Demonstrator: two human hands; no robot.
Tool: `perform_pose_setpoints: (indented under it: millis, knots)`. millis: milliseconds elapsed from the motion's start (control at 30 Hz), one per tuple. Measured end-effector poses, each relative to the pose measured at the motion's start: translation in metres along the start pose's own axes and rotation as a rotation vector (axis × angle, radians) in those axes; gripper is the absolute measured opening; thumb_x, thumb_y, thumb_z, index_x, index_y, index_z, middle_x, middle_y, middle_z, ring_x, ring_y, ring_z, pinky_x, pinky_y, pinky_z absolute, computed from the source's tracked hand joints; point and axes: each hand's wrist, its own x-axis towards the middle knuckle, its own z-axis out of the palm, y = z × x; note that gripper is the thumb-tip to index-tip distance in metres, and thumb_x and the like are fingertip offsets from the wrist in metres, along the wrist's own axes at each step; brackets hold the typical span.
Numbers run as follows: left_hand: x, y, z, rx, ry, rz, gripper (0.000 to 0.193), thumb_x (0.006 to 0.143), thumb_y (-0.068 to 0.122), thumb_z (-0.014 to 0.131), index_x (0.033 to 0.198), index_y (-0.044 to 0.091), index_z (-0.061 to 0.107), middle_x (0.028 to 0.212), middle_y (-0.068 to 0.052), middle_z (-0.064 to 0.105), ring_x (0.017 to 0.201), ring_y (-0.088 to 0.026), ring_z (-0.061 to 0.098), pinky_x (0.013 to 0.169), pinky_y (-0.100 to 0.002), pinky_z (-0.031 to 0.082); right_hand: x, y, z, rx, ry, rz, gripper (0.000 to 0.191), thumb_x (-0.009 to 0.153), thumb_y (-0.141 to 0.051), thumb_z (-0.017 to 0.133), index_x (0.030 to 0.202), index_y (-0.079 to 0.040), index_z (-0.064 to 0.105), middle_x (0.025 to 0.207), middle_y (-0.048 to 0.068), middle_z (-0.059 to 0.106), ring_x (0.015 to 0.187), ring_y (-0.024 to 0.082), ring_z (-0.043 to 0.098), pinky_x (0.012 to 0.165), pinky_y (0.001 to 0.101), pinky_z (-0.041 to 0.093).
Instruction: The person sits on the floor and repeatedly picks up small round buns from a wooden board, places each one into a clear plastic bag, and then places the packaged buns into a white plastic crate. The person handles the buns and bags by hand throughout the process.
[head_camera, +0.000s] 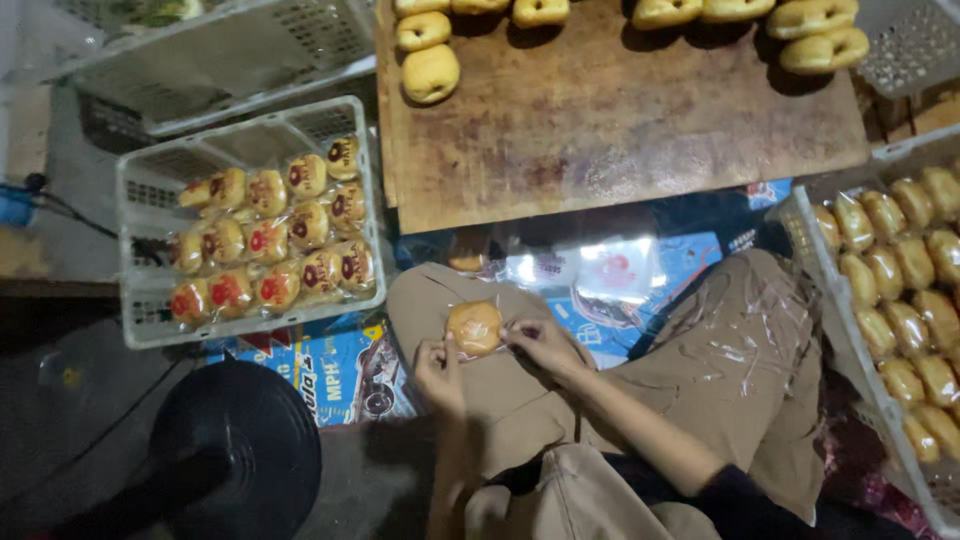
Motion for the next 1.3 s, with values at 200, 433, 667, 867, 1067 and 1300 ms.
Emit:
perform_pose_setpoints:
  millis: [200,433,667,867,1067,1300]
  knots:
    - [0.024,-0.004,0.053,-0.495,-0.541,-0.181,0.026,0.087,0.012,0.082,0.1,-0.003,0.065,0.09,-0.006,0.069,0.082,-0.01,0.065,0.07,-0.022,0.053,-0.028,-0.045,-0.075,-0.854,0.049,-1.091,0.048,0.071,-0.026,0.081,0.115,-0.009,0.074,0.127,0.028,0.069,0.13,0.044,0.053,0.11,0.0472,0.041]
    - [0.143,0.023,0.135,0.694,-0.404,0.46,0.071,0.075,0.05,0.088,0.121,0.004,0.06,0.118,-0.028,0.063,0.113,-0.045,0.059,0.096,-0.055,0.047,-0.098,-0.095,-0.298,-0.472,0.959,-0.529,0.074,0.087,-0.024,0.094,0.135,0.005,0.046,0.121,0.015,0.067,0.11,0.023,0.068,0.094,0.0341,0.058]
    - [0.202,0.02,0.191,1.192,-0.653,0.087,0.063,0.087,0.059,0.076,0.12,0.006,0.072,0.121,-0.023,0.073,0.117,-0.036,0.067,0.108,-0.051,0.049,-0.061,-0.114,-0.439,-1.178,1.159,-0.041,0.05,0.097,-0.029,0.08,0.136,-0.004,0.06,0.117,0.021,0.068,0.11,0.038,0.066,0.094,0.0466,0.052]
    - [0.111,0.1,0.196,0.207,-1.13,0.001,0.091,0.08,0.031,0.08,0.157,0.018,0.032,0.123,-0.011,0.075,0.109,-0.023,0.074,0.09,-0.035,0.057,-0.05,-0.143,-0.281,-1.006,0.474,-0.488,0.09,0.06,-0.04,0.095,0.137,-0.011,0.058,0.116,0.02,0.065,0.11,0.038,0.063,0.096,0.0479,0.05]
    - [-0.021,0.138,0.257,-1.244,-1.593,-0.829,0.061,0.1,0.046,0.056,0.15,0.015,0.038,0.14,-0.018,0.054,0.12,-0.036,0.064,0.103,-0.049,0.051,-0.066,-0.09,-0.298,-0.066,0.446,-0.541,0.071,0.068,-0.026,0.092,0.13,-0.007,0.062,0.118,0.004,0.068,0.108,0.016,0.068,0.091,0.0326,0.059]
    - [0.006,0.012,0.245,-0.486,-1.201,-0.21,0.044,0.105,0.034,0.059,0.138,0.006,0.057,0.122,-0.013,0.069,0.108,-0.023,0.066,0.091,-0.034,0.054,-0.089,-0.053,-0.452,-0.517,1.365,-0.244,0.036,0.103,-0.027,0.078,0.126,-0.008,0.058,0.119,0.016,0.069,0.105,0.024,0.066,0.075,0.0419,0.05]
